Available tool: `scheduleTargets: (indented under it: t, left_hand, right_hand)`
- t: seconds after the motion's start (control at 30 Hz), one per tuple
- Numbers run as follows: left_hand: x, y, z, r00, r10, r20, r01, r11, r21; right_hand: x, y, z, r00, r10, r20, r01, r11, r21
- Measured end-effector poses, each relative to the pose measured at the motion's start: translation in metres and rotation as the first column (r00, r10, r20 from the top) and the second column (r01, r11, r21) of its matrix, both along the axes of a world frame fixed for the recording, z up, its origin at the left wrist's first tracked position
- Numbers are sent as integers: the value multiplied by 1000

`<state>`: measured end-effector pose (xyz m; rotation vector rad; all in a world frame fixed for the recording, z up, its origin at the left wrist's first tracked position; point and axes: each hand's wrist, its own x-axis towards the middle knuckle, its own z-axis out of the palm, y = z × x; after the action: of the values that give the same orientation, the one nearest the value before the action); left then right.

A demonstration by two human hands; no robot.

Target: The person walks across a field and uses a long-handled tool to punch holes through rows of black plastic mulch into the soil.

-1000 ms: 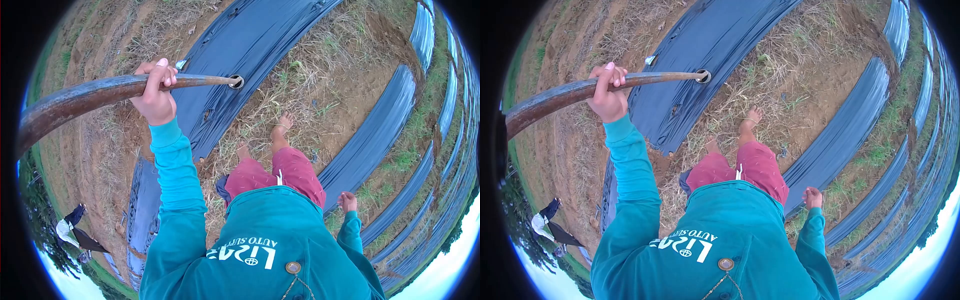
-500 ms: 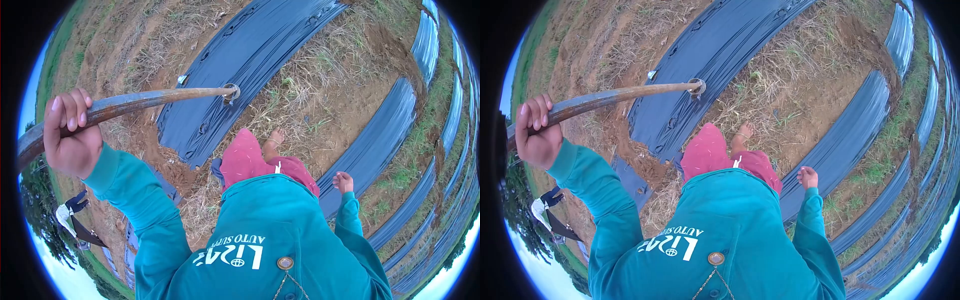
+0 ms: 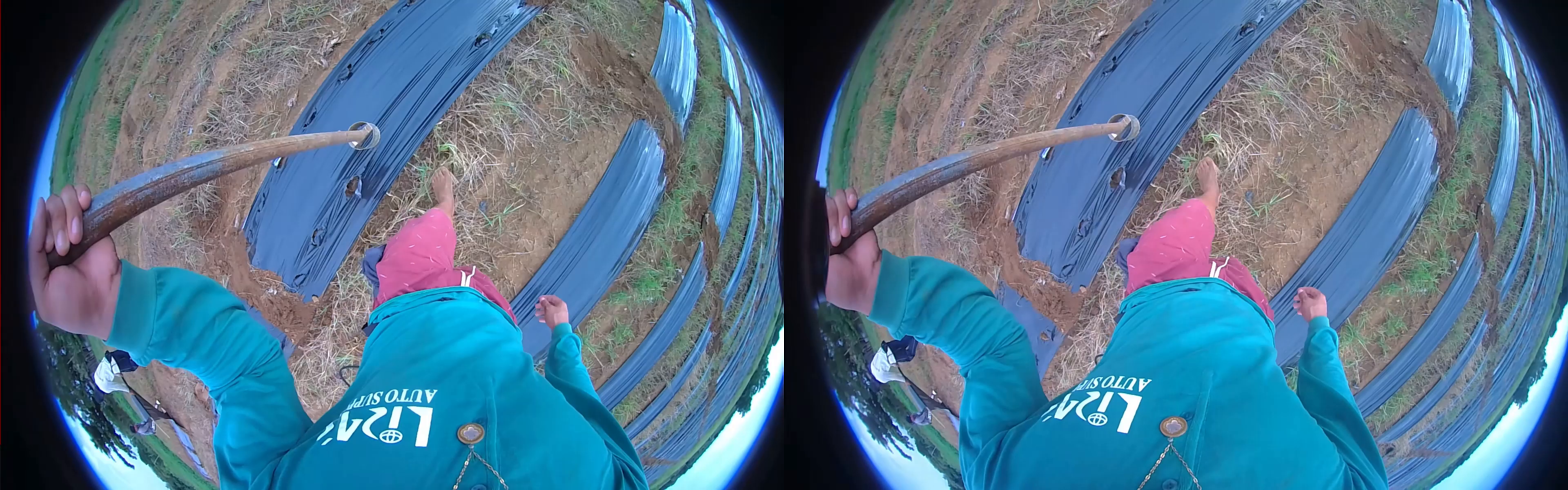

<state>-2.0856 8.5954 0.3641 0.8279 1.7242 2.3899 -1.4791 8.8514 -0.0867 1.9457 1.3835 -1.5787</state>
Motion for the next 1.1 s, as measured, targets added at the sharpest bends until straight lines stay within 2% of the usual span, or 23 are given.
scheduleTargets:
  t: [0.03, 0.1, 0.17, 0.2, 0.23, 0.3, 0.47, 0.63, 0.93, 1.0, 1.1]
  left_hand:
    - [-6, 7, -9, 998, 51, 31, -51, 999, -7]
    - [-14, 36, -51, 951, 280, 128, -280, 960, -18]
    - [-25, 76, -127, 894, 421, 154, -427, 904, 8]
    - [-32, 96, -176, 858, 490, 153, -490, 871, -41]
    - [-40, 113, -233, 874, 464, 142, -460, 886, -61]
    - [-50, 128, -265, 886, 415, 207, -416, 909, -41]
    - [-49, 163, -261, 907, 374, 191, -356, 927, -121]
    - [-59, 198, -238, 940, 280, 197, -258, 958, -128]
    - [-72, 243, -128, 980, 181, 82, -167, 974, -152]
    - [-71, 247, -110, 985, 160, 59, -146, 972, -186]
    - [-75, 252, -78, 999, 44, 24, -39, 982, -185]
  right_hand:
    - [0, 4, 0, 1000, -5, 0, 5, 1000, -3]
    - [-2, 17, 2, 1000, -12, 1, 12, 1000, -9]
    - [-4, 34, 10, 1000, 0, 18, 0, 999, 35]
    - [-13, 47, 12, 1000, 7, 20, -8, 998, 60]
    - [-20, 60, 19, 1000, 8, 23, -10, 997, 76]
    - [-36, 86, 32, 999, 16, 31, -19, 995, 100]
    - [-80, 168, 56, 999, -36, 0, 36, 976, 213]
    - [-105, 195, 50, 996, -76, -40, 83, 973, 215]
    - [-85, 196, 4, 986, -155, 54, 153, 987, 46]
    - [-86, 213, -6, 990, -118, 79, 118, 993, 13]
    - [-103, 245, -18, 994, -67, 82, 69, 998, -12]
